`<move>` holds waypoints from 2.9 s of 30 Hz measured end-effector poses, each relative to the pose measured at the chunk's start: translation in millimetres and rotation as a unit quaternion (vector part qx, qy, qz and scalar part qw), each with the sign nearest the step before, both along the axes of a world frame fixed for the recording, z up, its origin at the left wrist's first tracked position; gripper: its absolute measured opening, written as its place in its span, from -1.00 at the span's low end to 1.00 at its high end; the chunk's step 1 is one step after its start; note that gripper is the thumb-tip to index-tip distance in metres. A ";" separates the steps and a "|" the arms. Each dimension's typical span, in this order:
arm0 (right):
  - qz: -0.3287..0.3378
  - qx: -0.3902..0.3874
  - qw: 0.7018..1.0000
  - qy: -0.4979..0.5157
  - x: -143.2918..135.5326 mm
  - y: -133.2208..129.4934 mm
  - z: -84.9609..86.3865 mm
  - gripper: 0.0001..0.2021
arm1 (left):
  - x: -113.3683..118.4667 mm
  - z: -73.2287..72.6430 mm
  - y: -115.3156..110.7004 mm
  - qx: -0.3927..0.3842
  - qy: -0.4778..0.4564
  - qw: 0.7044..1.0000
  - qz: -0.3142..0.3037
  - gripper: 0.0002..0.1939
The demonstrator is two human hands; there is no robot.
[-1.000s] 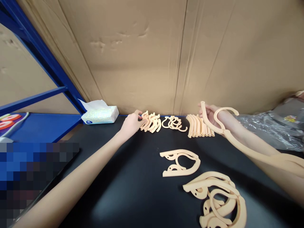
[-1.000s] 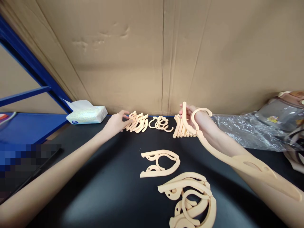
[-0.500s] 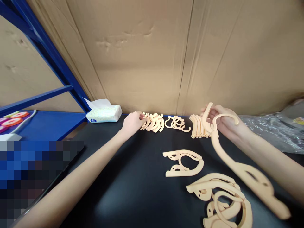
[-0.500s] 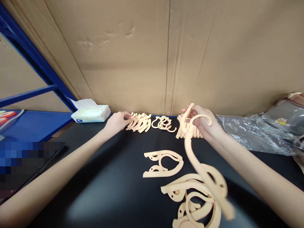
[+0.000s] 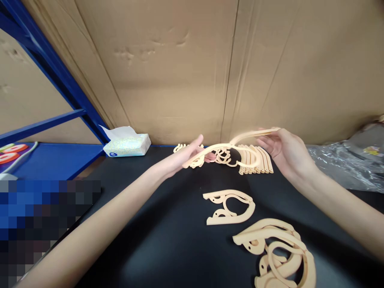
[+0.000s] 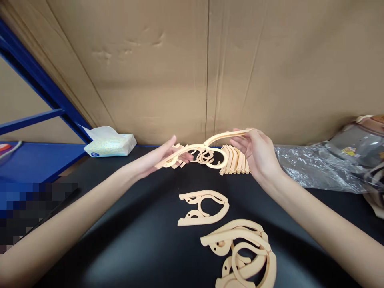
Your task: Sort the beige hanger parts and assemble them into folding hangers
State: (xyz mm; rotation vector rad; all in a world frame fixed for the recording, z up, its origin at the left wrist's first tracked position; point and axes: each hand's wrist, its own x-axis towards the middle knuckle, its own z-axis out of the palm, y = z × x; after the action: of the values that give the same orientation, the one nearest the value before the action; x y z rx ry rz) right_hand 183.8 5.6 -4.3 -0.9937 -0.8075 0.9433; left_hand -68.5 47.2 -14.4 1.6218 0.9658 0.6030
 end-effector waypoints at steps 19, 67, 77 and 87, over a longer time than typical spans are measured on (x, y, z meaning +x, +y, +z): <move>-0.111 0.182 0.508 -0.835 4.7 -10.7 -17.4 -0.73 | 35.6 -7.2 -26.8 -0.231 -0.212 0.943 -0.109 -0.69; 0.066 -0.203 0.672 -0.709 69.5 48.6 -38.1 -0.54 | 137.8 -28.9 25.3 -0.169 -0.100 0.980 0.043 -0.87; 0.074 -0.206 0.715 -0.664 74.6 48.8 -31.1 -0.61 | 134.1 -24.4 26.3 -0.170 -0.090 0.980 0.057 -0.88; 0.134 -0.321 0.696 -0.628 86.4 45.2 -28.4 -0.49 | 132.2 -24.3 32.4 -0.197 -0.080 0.975 0.056 -0.83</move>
State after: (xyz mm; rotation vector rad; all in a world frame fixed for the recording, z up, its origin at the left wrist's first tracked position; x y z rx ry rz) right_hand 270.2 50.8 -32.7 -2.2787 -1.8652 0.6801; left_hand 63.7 79.6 -38.7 1.1556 0.9906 0.5677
